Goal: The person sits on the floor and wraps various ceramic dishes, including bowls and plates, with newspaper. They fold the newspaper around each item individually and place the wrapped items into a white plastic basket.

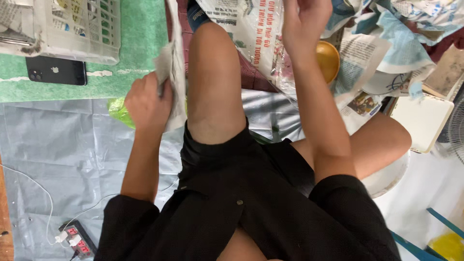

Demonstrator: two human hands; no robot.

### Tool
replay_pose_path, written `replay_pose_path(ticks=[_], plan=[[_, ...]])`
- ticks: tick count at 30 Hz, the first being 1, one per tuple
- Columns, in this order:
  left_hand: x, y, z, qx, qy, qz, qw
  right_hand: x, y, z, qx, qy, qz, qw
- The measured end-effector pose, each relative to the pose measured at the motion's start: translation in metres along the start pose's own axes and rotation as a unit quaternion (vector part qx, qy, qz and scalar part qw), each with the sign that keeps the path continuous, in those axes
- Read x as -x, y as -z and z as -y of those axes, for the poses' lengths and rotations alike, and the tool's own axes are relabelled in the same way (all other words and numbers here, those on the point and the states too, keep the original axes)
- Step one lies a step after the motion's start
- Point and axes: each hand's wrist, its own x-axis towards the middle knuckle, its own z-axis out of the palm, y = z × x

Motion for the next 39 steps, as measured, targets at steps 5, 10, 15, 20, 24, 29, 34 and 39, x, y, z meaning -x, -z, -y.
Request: replay_pose_path(ticks=[5,10,15,20,24,29,34,39], plan=[[-0.002,0.004,-0.036,0.03,-0.042,-0.007,0.999,0.043,0.037,0.05,-0.334,-0.153,-0.101,0.925],[-0.002,0.008,-0.048,0.018,-0.14,-0.057,0.988,0.077,0.083,0.05,-0.424,-0.12,-0.127,0.889],[0.001,0.001,-0.06,-0.006,-0.248,-0.049,0.967,0.092,0.098,0.065,-0.384,-0.065,-0.099,0.916],[0.009,0.011,-0.081,0.084,-0.198,0.046,0.975,0.092,0.082,0.102,-0.36,-0.104,-0.154,0.914],[0.011,0.002,-0.107,0.102,-0.138,0.05,0.984,0.115,0.052,0.114,-0.185,-0.016,-0.087,0.979],[0.027,-0.002,-0.106,0.048,-0.221,0.047,0.973,0.149,0.004,0.127,-0.059,0.061,0.097,0.992],[0.026,0.005,-0.072,0.075,-0.358,0.111,0.924,0.152,-0.031,0.118,0.006,0.091,0.164,0.982],[0.036,0.009,-0.053,0.163,-0.448,0.017,0.879,0.157,-0.037,0.123,0.129,0.192,0.263,0.937]])
